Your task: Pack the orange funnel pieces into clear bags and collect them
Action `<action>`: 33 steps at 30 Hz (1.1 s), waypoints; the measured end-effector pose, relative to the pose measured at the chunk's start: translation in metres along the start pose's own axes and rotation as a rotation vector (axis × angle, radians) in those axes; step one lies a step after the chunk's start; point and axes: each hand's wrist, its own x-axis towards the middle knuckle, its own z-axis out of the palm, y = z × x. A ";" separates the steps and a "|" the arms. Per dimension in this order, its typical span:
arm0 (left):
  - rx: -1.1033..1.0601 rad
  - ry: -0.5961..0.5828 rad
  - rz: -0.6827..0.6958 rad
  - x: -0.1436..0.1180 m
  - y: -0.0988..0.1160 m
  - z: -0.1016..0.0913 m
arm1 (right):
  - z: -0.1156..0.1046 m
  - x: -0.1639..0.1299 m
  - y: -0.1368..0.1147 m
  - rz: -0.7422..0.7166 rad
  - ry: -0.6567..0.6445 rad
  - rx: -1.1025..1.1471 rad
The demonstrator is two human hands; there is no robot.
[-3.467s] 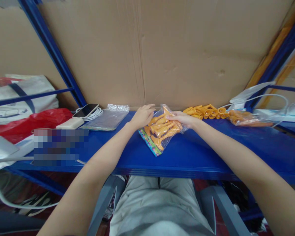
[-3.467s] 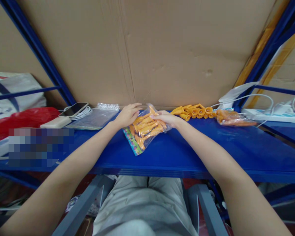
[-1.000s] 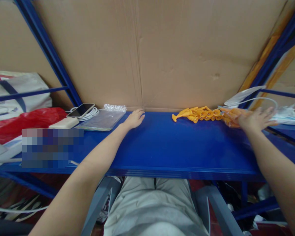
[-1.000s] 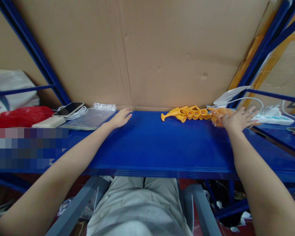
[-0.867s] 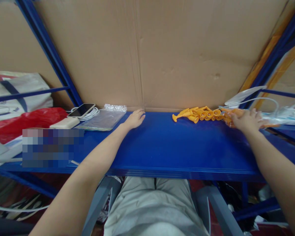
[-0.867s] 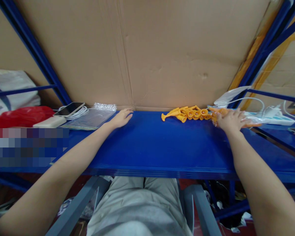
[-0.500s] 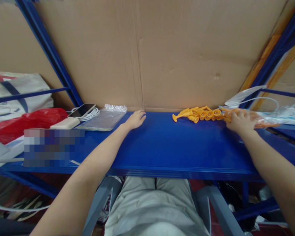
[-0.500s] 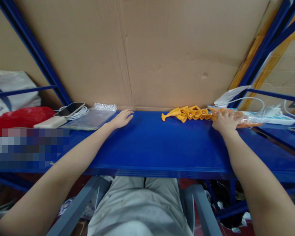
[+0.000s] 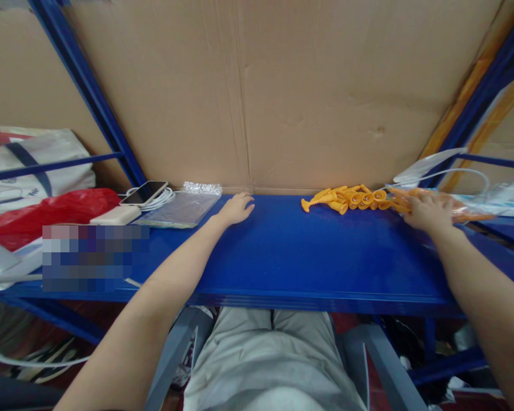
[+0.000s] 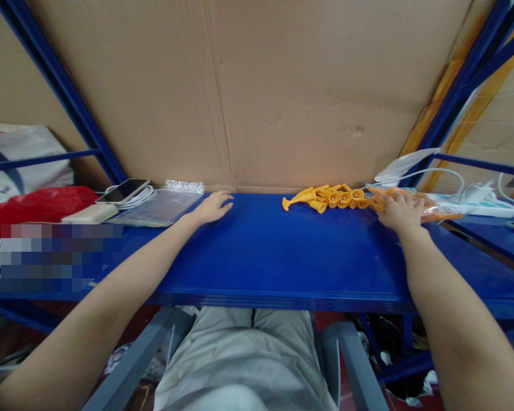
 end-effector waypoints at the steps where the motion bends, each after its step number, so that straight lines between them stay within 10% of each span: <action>1: 0.027 -0.014 -0.037 -0.002 0.002 -0.003 | 0.001 0.000 0.000 -0.002 0.017 0.020; 10: 0.228 -0.114 -0.519 -0.016 -0.014 -0.023 | 0.000 -0.006 -0.020 -0.190 0.262 0.193; 17: 0.169 -0.221 -0.768 -0.019 -0.033 -0.019 | 0.004 -0.009 -0.065 -0.673 0.379 0.211; 23: 0.111 -0.311 -0.782 -0.016 -0.029 -0.021 | 0.014 -0.010 -0.108 -1.028 0.366 0.110; 33: 0.146 -0.304 -0.735 -0.014 -0.029 -0.019 | 0.010 -0.004 -0.155 -1.013 0.312 0.014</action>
